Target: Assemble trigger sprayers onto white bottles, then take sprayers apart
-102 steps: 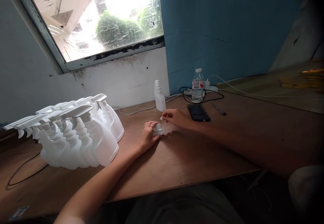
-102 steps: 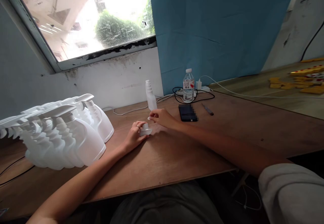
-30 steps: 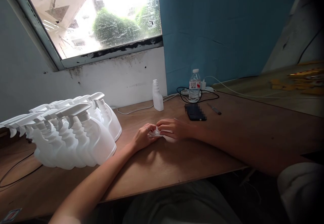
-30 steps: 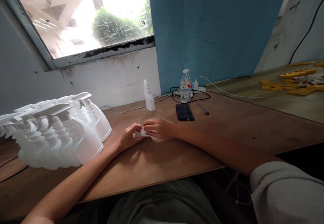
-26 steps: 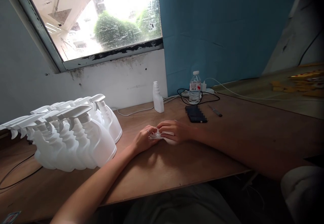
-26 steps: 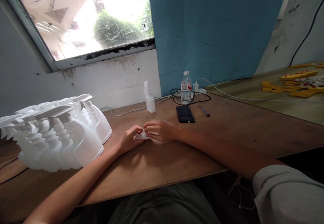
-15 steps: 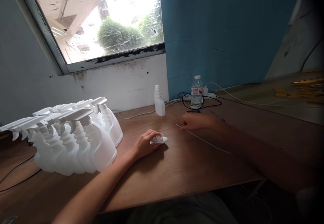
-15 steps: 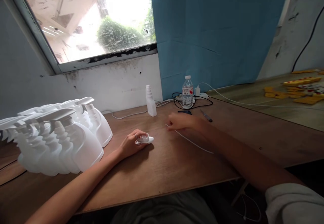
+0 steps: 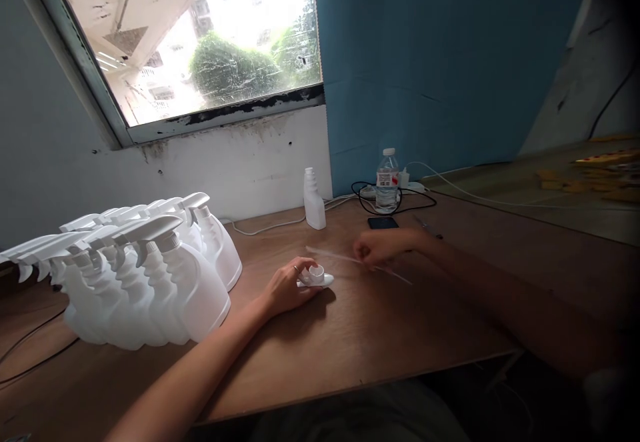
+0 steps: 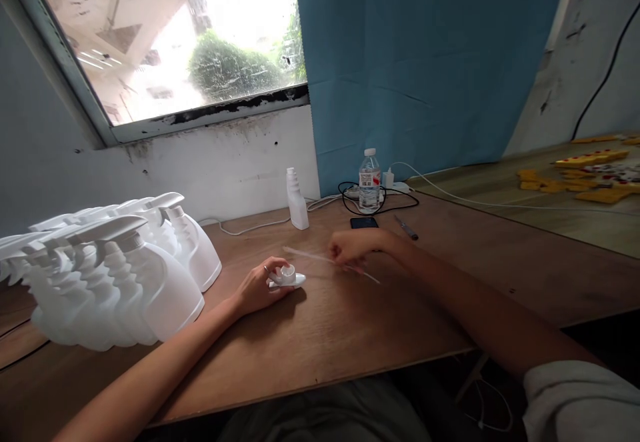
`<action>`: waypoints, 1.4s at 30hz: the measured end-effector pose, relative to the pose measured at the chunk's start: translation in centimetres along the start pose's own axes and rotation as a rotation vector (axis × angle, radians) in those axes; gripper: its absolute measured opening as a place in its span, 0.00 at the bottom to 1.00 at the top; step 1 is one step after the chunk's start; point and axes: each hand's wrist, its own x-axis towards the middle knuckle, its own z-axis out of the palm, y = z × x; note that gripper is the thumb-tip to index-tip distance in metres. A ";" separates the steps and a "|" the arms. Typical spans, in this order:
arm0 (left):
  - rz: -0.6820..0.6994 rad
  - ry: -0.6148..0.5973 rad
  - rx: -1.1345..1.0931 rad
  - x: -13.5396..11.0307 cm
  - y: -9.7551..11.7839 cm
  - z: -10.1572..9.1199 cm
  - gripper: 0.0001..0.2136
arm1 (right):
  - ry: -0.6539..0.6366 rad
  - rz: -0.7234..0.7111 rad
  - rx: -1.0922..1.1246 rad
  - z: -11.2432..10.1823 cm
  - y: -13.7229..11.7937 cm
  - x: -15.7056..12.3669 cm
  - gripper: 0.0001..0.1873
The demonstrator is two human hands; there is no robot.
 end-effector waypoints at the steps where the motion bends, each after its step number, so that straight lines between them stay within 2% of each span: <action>1: -0.014 -0.008 -0.006 -0.1 0.2 0.0 0.24 | 0.124 -0.112 0.099 0.2 -0.4 0.1 0.05; 3: -0.033 -0.022 -0.033 -0.1 0.5 -0.1 0.26 | 0.358 -0.359 0.333 0.7 -1.3 0.4 0.09; 5: -0.054 -0.028 -0.058 -0.1 0.9 0.0 0.24 | 0.499 -0.594 0.545 1.5 -2.2 0.6 0.13; 7: -0.072 -0.027 -0.076 -0.1 1.2 0.2 0.22 | 0.542 -0.757 0.687 2.4 -3.1 0.7 0.14; 10: -0.066 -0.025 -0.085 0.0 1.6 0.2 0.21 | 0.507 -0.860 0.758 3.8 -3.9 0.9 0.13; 15: -0.063 -0.041 -0.085 0.1 1.7 0.2 0.22 | 0.401 -0.918 0.734 5.0 -4.0 1.6 0.12; 42: -0.077 -0.061 -0.108 0.0 1.8 0.1 0.22 | 0.441 -0.843 0.762 5.0 -3.9 1.7 0.14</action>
